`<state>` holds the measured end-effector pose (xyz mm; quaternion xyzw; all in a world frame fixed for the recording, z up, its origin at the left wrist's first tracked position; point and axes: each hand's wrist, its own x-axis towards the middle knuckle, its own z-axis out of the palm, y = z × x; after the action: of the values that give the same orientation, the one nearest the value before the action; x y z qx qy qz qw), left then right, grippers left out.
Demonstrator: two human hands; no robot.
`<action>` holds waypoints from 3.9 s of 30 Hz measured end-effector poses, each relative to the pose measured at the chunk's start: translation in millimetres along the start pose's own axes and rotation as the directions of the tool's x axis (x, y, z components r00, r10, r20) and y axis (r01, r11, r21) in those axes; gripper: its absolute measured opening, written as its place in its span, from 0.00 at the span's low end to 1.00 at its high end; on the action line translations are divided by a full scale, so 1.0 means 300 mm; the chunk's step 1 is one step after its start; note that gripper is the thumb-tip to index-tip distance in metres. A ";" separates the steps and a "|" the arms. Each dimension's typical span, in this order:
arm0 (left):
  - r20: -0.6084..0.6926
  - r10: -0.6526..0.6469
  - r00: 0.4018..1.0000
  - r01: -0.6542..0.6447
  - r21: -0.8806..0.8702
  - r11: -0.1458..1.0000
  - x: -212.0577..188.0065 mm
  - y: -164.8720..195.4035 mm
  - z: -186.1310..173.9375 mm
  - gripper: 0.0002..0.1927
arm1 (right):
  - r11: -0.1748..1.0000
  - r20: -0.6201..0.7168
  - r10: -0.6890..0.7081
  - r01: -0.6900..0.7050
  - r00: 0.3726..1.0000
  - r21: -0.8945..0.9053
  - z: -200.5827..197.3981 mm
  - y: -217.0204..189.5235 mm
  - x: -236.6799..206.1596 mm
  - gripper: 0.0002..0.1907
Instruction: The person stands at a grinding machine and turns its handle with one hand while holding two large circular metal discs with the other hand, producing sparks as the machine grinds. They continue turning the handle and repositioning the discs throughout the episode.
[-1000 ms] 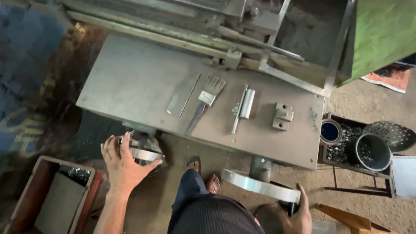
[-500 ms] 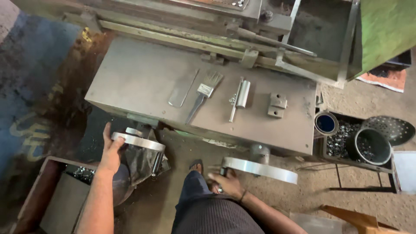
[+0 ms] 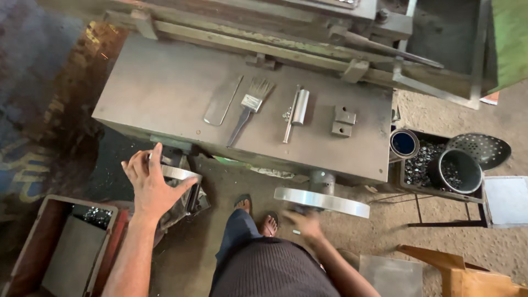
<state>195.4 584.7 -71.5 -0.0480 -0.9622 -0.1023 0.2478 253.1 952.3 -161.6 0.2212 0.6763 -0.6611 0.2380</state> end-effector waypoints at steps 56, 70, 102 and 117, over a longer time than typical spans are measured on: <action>0.550 -0.489 0.677 0.611 -0.051 0.790 0.055 -0.056 -0.068 0.76 | 0.830 0.580 -0.448 0.074 0.680 0.553 -0.447 -0.063 -0.195 0.36; 0.512 -0.504 0.696 0.605 -0.039 0.795 0.044 -0.030 -0.051 0.72 | 0.870 0.506 0.055 -0.290 0.861 0.398 -0.420 0.028 -0.104 0.26; 0.808 -0.353 0.471 0.881 -0.410 0.237 0.147 -0.337 0.024 0.43 | 0.974 0.030 0.170 -0.173 0.985 0.149 -0.366 0.024 0.053 0.22; 0.462 -0.302 0.834 0.417 -0.171 0.892 0.071 -0.179 -0.061 0.63 | 0.855 0.538 -0.214 -0.110 0.815 0.507 -0.501 -0.006 -0.142 0.18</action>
<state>177.8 529.2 -54.7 0.0817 -0.9616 -0.2620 0.0007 281.2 1103.3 -132.2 0.0465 0.3757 -0.8592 0.3442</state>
